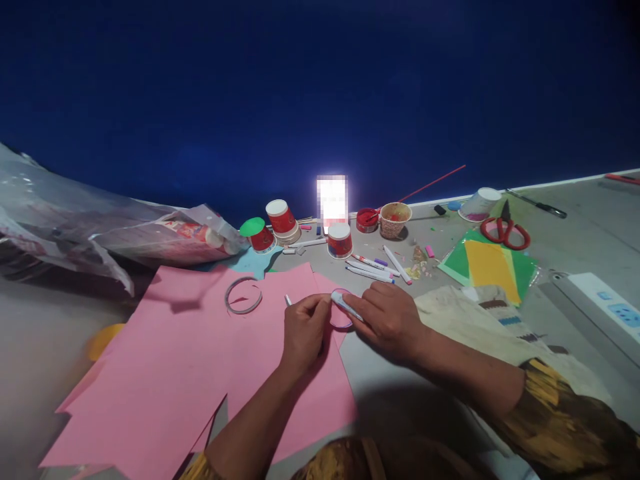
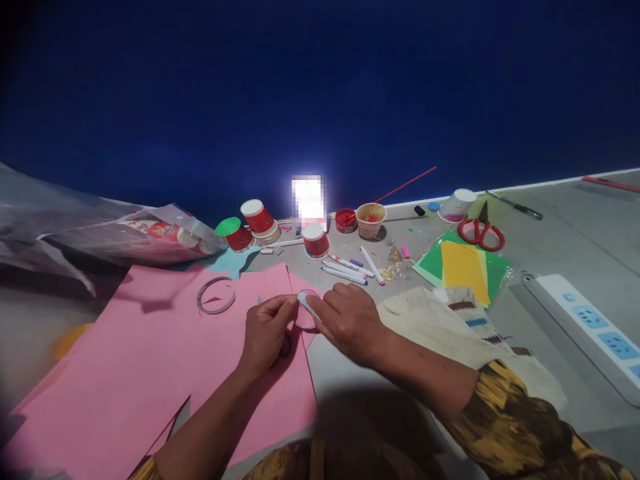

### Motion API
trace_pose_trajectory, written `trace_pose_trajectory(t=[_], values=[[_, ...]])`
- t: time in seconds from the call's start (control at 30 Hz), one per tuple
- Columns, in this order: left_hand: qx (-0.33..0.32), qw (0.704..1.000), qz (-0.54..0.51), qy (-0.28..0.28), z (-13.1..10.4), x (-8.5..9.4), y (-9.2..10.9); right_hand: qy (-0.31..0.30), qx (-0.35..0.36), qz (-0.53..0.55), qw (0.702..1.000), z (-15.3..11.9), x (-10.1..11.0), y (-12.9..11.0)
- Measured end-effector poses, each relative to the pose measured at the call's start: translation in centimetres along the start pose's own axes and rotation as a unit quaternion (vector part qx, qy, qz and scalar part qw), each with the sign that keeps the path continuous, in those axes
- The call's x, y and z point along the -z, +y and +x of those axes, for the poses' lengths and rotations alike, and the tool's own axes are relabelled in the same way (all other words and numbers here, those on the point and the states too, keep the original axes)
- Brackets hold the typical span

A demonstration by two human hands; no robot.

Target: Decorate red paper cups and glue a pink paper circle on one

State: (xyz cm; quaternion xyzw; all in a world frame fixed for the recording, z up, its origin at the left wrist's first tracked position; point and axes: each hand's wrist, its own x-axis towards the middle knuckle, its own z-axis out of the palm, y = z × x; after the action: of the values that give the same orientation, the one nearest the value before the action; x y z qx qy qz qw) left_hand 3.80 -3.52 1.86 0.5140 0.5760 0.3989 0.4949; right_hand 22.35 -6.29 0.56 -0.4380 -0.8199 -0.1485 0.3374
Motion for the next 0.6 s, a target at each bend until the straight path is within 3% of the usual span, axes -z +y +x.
trace_pose_trajectory(t=[0.2, 0.37, 0.6], values=[[-0.067, 0.996, 0.046, 0.030, -0.37, -0.22, 0.10, 0.008, -0.016, -0.009, 1.000, 0.07, -0.08, -0.10], [-0.051, 0.998, 0.037, 0.031, -0.57, 0.06, 0.07, 0.005, -0.025, -0.017, 1.000, -0.04, -0.15, 0.16], [-0.002, 1.000, -0.024, -0.018, 0.27, 0.63, -0.35, -0.009, -0.008, 0.004, 1.000, -0.20, -0.02, 0.33]])
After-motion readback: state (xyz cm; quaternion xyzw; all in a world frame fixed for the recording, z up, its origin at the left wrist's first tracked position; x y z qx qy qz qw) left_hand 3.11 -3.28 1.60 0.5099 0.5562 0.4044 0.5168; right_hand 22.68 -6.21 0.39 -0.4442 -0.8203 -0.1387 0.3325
